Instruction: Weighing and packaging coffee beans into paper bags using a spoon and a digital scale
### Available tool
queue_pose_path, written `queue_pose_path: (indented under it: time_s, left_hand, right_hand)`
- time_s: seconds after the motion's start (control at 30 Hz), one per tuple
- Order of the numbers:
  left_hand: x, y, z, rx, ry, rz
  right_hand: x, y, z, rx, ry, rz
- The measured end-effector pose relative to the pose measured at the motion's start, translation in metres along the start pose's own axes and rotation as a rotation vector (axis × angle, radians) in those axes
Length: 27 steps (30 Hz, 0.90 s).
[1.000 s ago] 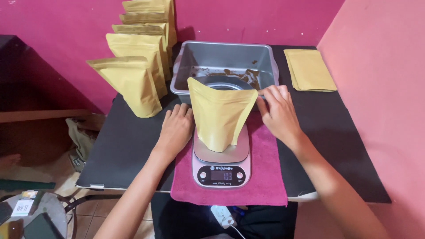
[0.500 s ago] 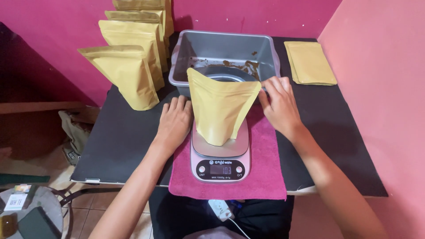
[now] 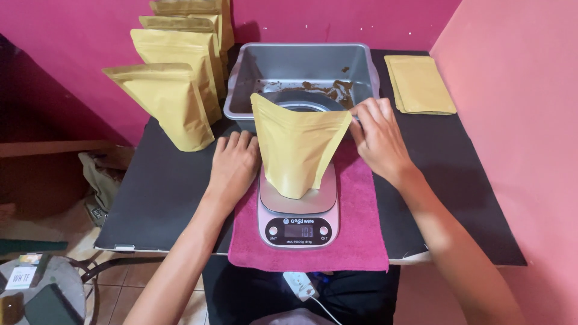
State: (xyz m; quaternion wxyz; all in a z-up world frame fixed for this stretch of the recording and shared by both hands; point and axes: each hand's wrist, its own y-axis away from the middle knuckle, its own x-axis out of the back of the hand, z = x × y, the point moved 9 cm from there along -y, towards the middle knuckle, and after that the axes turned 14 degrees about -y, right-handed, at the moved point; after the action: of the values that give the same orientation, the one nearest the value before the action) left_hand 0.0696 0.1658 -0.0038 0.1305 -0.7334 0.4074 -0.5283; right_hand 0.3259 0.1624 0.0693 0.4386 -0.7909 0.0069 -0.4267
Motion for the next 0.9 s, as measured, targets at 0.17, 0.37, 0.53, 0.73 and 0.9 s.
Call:
queue_pose_path:
  time_s: [0.17, 0.37, 0.53, 0.73, 0.9]
  left_hand:
    - [0.002, 0.002, -0.003, 0.002, 0.041, 0.074]
    - [0.002, 0.002, -0.002, 0.015, 0.038, 0.075]
    - [-0.002, 0.003, -0.001, 0.015, 0.016, 0.062]
    - [0.002, 0.003, -0.001, 0.005, 0.027, 0.051]
    - [0.002, 0.001, 0.000, 0.003, 0.034, 0.031]
  right_hand:
    - [-0.003, 0.010, 0.012, -0.039, -0.023, -0.011]
    - [-0.008, 0.013, 0.020, -0.077, -0.037, -0.031]
    - [-0.011, 0.014, 0.022, -0.066, -0.017, -0.034]
    - [-0.013, 0.012, 0.025, -0.135, -0.022, -0.077]
    - [-0.012, 0.010, 0.024, -0.143, -0.047, -0.076]
